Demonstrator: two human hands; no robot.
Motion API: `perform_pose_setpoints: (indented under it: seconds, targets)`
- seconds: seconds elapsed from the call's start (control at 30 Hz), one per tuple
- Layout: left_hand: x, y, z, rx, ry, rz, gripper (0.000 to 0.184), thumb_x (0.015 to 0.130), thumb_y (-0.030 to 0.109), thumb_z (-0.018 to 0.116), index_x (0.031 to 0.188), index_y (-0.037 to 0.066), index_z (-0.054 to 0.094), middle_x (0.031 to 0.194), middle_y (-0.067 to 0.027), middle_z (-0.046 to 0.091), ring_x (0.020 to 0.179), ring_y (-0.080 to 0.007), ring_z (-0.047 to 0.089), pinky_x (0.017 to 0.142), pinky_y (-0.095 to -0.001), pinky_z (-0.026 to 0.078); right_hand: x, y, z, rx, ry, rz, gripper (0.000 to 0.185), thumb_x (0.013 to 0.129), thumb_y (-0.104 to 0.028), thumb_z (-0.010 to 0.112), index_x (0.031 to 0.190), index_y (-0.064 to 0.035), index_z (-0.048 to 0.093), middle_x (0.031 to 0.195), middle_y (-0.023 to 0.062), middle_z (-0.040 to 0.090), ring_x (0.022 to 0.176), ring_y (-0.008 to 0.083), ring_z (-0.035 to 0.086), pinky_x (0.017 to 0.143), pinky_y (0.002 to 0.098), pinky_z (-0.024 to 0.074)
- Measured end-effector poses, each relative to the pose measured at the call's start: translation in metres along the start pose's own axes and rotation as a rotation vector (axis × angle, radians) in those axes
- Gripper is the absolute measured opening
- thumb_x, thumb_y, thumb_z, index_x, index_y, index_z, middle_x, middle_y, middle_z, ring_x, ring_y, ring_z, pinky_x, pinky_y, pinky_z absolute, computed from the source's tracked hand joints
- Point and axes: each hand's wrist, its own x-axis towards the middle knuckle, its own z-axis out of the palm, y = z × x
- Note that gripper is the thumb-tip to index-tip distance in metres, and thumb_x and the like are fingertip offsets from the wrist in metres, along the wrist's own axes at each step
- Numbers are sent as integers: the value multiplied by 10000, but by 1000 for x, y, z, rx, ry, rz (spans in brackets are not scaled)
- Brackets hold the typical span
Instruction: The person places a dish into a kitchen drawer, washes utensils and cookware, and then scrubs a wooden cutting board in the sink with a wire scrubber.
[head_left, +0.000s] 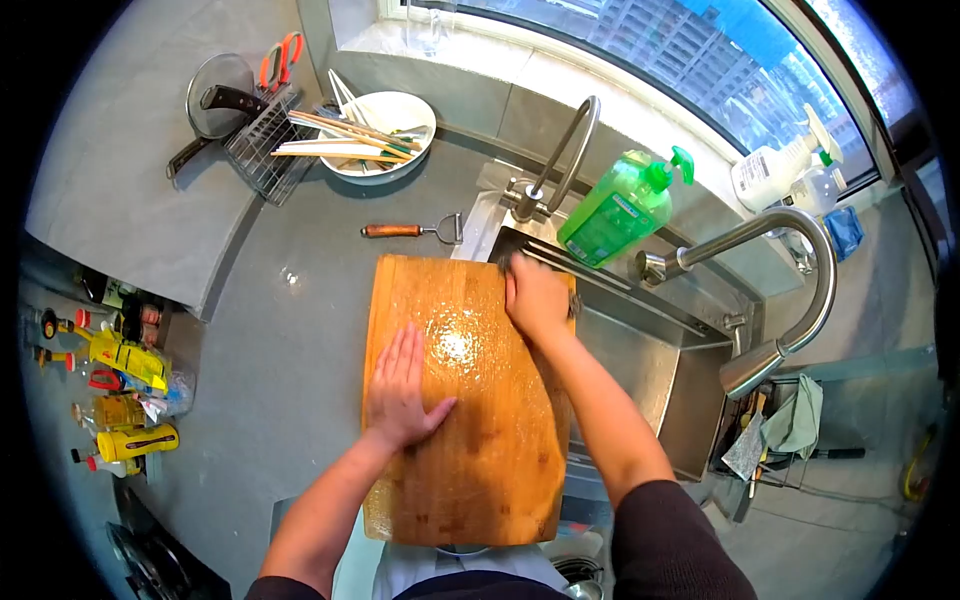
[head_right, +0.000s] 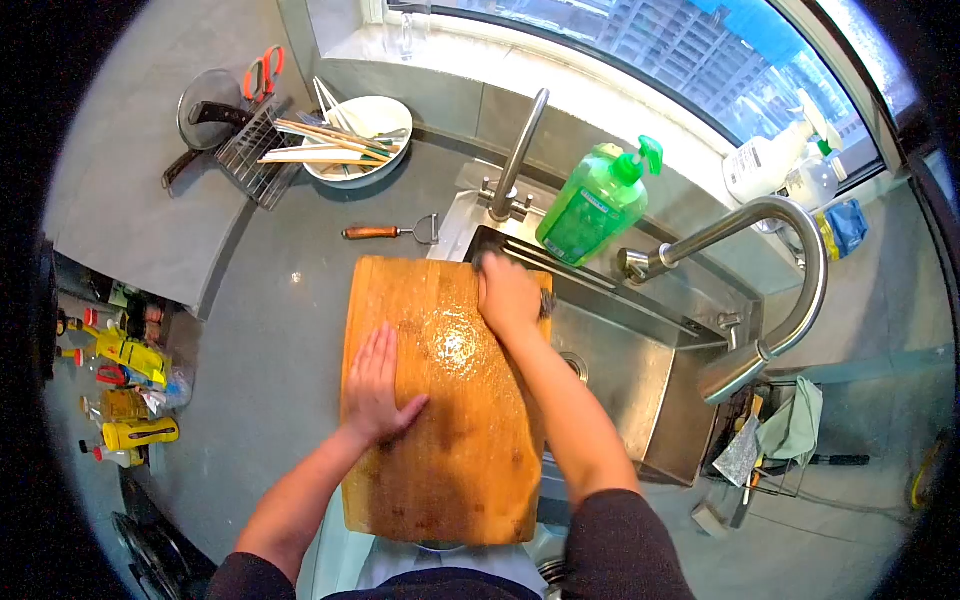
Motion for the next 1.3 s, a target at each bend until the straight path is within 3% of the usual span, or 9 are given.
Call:
perform_pose_setpoints:
  seconds: [0.07, 0.17, 0.3, 0.47, 0.7, 1.0, 1.13, 1.23, 1.3]
  targets:
    - [0, -1, -2, 11, -11, -4, 1096, 775, 594, 700, 1510, -97, 271, 1582, -264, 292, 1464, -423, 288, 1188, -497, 253, 10, -12, 10, -8, 67, 75, 149, 917, -233, 586, 1007, -114, 584, 880, 128, 638, 836, 345, 638, 708, 505, 489]
    - [3, 2, -2, 16, -20, -2, 1105, 774, 617, 694, 1505, -101, 279, 1578, -263, 302, 1462, -421, 294, 1188, -496, 253, -38, -15, 6, 93, 0, -79, 200, 891, -240, 634, 1042, -117, 588, 915, 104, 635, 865, 338, 633, 726, 483, 489]
    - [1, 1, -6, 26, -78, 45, 1128, 763, 640, 698, 1506, -98, 278, 1580, -255, 304, 1468, -406, 292, 1189, -500, 249, -75, -17, -25, 157, -32, -48, 244, 886, -254, 662, 1082, -120, 606, 1005, 101, 624, 947, 333, 609, 775, 462, 480]
    - [53, -7, 6, -24, -15, 116, 966, 840, 538, 659, 1512, -56, 302, 1576, -239, 320, 1481, -367, 280, 1214, -477, 197, -68, -28, -23, 180, 227, 104, 344, 882, -285, 684, 1206, -178, 639, 1156, 100, 602, 1054, 337, 567, 845, 450, 460]
    - [123, -9, 31, -78, 127, 110, 827, 878, 386, 656, 1495, -54, 325, 1530, -231, 383, 1457, -384, 302, 1199, -507, 210, -86, -38, -18, 128, 194, 170, 329, 852, -242, 719, 1176, -207, 679, 1208, 83, 600, 1092, 322, 559, 874, 437, 450]
    - [82, 6, 29, -68, 26, 162, 858, 882, 393, 634, 1523, -50, 276, 1590, -219, 296, 1477, -377, 271, 1204, -508, 196, -134, -32, -32, 78, 194, 289, 305, 855, -212, 706, 1148, -141, 662, 1068, 83, 595, 1001, 313, 572, 816, 436, 478]
    - [62, 17, 22, -77, -48, 129, 884, 872, 386, 630, 1538, -50, 246, 1610, -218, 258, 1494, -358, 250, 1214, -492, 186, -83, -36, -8, 37, 163, 384, 153, 874, -214, 663, 994, -124, 635, 955, 101, 629, 870, 340, 623, 710, 450, 515]
    - [60, 17, 20, -87, -42, 136, 900, 859, 376, 637, 1538, -58, 239, 1605, -228, 263, 1496, -352, 250, 1216, -484, 188, -40, -66, 5, 137, 140, 232, 109, 879, -162, 647, 949, -89, 608, 872, 140, 633, 820, 375, 632, 704, 478, 509]
    - [60, 17, 20, -102, -37, 146, 903, 852, 370, 643, 1533, -67, 242, 1598, -239, 270, 1493, -356, 256, 1217, -481, 191, -58, -36, 2, 150, 170, 231, 99, 876, -182, 626, 939, -107, 613, 890, 132, 649, 803, 372, 644, 682, 486, 513]
